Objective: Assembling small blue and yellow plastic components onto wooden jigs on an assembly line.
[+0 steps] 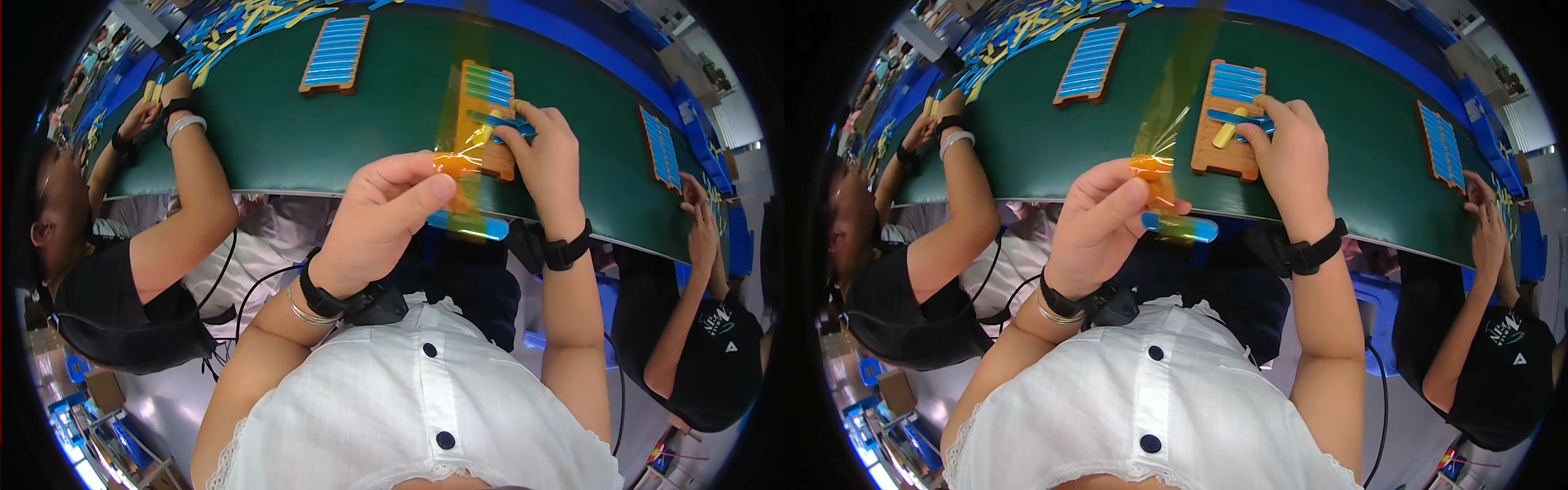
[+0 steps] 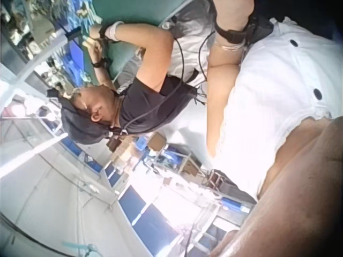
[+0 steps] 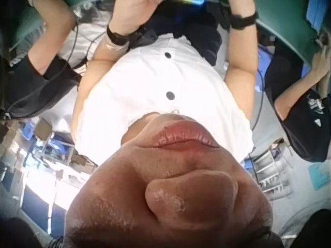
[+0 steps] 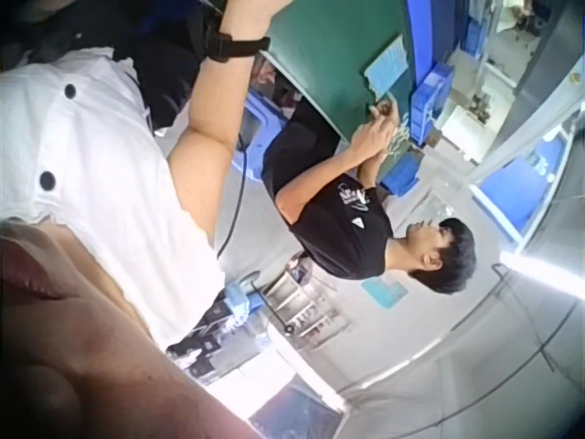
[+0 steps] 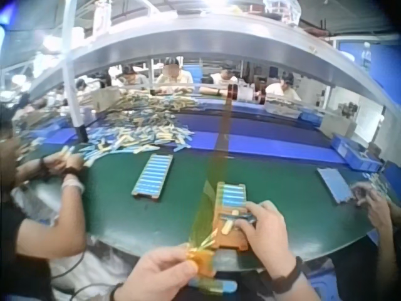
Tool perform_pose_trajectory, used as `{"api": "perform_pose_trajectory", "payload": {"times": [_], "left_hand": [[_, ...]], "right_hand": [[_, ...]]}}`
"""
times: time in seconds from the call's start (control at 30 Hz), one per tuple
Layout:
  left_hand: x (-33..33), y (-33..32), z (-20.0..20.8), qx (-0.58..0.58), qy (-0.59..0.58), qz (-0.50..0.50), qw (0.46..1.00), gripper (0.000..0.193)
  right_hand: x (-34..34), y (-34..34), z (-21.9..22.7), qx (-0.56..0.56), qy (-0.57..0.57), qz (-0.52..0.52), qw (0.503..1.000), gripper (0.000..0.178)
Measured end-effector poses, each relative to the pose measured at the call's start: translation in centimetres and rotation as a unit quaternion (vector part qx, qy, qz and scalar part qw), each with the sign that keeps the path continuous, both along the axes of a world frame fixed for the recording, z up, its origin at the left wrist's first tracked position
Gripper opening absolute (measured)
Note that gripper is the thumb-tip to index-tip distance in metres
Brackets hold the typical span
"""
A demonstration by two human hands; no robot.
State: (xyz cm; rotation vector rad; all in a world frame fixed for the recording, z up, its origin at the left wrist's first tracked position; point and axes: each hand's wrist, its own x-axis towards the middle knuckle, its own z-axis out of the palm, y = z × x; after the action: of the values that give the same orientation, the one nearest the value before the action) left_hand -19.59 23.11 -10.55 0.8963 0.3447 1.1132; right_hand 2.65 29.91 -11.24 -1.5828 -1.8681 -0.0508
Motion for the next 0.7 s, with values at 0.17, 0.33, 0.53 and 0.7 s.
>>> {"api": "perform_pose_trajectory", "payload": {"times": [0.17, 0.33, 0.53, 0.7], "left_hand": [[-0.5, -0.6, -0.4, -0.012, 0.067, 0.016, 0.998, 0.039], [-0.4, -1.1, -1.4, -0.031, 0.053, 0.030, 0.998, 0.043], [0.2, -1.0, -2.4, -0.004, 0.049, 0.019, 0.999, 0.044], [-0.2, -1.4, -0.5, 0.040, 0.000, 0.032, 0.999, 0.049]], "right_hand": [[-0.9, 0.7, -0.3, -0.070, 0.148, 0.035, 0.986, 0.022], [-0.6, -0.3, -0.8, 0.139, 0.070, 0.074, 0.985, 0.022], [-2.7, -11.0, 2.0, -0.301, 0.503, 0.227, 0.778, 0.018], [-1.2, -13.4, -1.9, -0.383, 0.535, 0.208, 0.723, 0.013]]}}
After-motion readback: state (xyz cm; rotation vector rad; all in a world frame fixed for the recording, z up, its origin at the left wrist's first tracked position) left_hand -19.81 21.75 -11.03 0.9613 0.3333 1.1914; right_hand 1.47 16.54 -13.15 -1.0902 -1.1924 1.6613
